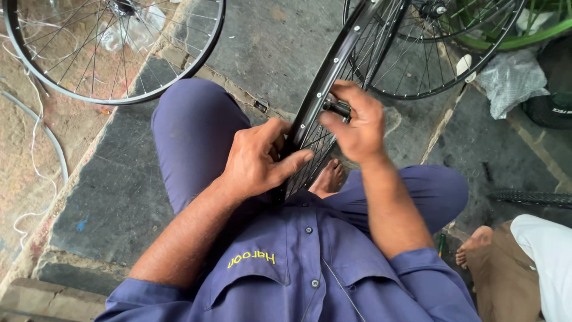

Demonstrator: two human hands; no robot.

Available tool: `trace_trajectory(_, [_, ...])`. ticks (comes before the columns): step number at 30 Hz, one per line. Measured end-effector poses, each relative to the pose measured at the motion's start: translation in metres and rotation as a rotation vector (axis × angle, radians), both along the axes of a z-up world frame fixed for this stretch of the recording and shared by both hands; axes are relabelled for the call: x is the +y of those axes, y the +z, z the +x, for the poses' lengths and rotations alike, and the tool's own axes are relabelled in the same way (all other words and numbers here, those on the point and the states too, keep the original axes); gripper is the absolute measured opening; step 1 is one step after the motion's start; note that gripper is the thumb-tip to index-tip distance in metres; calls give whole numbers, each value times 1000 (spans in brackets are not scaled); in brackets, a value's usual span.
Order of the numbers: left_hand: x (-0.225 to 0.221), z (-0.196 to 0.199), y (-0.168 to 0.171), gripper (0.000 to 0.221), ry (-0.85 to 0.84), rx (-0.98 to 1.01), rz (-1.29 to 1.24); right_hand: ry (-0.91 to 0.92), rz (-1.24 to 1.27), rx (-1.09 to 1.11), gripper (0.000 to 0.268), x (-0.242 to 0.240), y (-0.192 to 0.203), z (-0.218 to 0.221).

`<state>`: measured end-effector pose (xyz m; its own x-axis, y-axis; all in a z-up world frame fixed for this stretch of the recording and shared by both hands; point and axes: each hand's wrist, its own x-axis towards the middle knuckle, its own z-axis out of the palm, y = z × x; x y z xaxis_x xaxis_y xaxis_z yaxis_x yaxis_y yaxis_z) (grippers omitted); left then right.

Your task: The person builds a bicycle wheel by inserting metal nipples into the holes of a black rim and threading them onto the ends of spokes by hand.

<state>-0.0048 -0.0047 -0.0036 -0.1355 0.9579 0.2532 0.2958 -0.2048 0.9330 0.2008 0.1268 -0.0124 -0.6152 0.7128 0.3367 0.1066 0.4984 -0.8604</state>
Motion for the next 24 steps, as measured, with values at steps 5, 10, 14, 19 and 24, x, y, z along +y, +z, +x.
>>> trace_trajectory(5, [3,0,-1,41,-28,5,29,200,-598,98,33,44,5,19])
trace_trajectory(10, [0,0,-1,43,-108,-34,-2,761,-925,-67,38,85,24,-2])
trace_trajectory(14, [1,-1,-2,40,-70,-47,-26,751,-955,-22,34,75,24,-5])
trace_trajectory(19, [3,2,-4,42,-61,-20,-20,262,-184,-252,31,28,25,0])
trace_trajectory(24, [2,4,0,42,-62,-11,13,-358,549,-155,28,-11,13,-29])
